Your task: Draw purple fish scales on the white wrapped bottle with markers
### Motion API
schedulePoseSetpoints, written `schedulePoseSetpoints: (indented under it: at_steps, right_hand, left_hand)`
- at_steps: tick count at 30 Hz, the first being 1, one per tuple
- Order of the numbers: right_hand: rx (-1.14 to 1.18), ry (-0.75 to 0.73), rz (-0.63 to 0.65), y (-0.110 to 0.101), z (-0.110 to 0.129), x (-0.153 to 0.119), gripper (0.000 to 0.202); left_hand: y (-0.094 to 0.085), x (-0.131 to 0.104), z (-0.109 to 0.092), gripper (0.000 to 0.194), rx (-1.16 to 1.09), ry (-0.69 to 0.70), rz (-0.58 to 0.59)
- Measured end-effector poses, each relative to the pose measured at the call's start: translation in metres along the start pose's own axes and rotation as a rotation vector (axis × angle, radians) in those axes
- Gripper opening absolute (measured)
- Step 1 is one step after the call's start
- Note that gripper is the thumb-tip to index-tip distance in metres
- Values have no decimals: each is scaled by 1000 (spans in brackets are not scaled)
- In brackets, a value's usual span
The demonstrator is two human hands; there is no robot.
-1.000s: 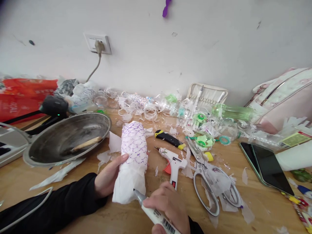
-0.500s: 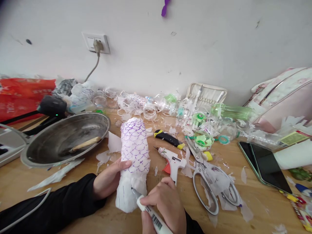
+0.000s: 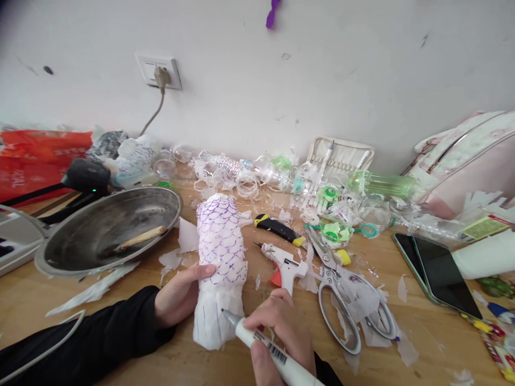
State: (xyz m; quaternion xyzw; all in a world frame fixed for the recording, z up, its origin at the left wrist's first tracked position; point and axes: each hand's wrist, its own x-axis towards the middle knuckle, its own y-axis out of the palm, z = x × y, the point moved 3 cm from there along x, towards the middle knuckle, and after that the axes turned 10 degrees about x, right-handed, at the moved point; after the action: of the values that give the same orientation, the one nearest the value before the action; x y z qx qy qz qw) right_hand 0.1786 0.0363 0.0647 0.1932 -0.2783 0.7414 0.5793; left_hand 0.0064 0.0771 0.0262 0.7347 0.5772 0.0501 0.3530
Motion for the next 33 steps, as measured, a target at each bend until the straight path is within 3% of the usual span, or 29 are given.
schedulePoseSetpoints:
  at_steps: [5,10,15,21,33]
  right_hand:
    - [-125,-20,13,6,2,3,13]
    - [-64,-6,-1,1,3,5,17]
    - [21,-17,113,-1,-1,2,18]
    - [114,-13,7,-2,1,5,25]
    - [-17,-63,57,12,-8,-4,17]
  left_hand:
    - [1,-1,0,33,-5,-15,12]
    - [3,-2,-2,29,-17,-28,-7]
    - [2,-2,-2,31,-39,-58,-9]
    - [1,-1,-3,25,-68,-59,-8]
    - [1,-1,-1,26,-79,-40,-16]
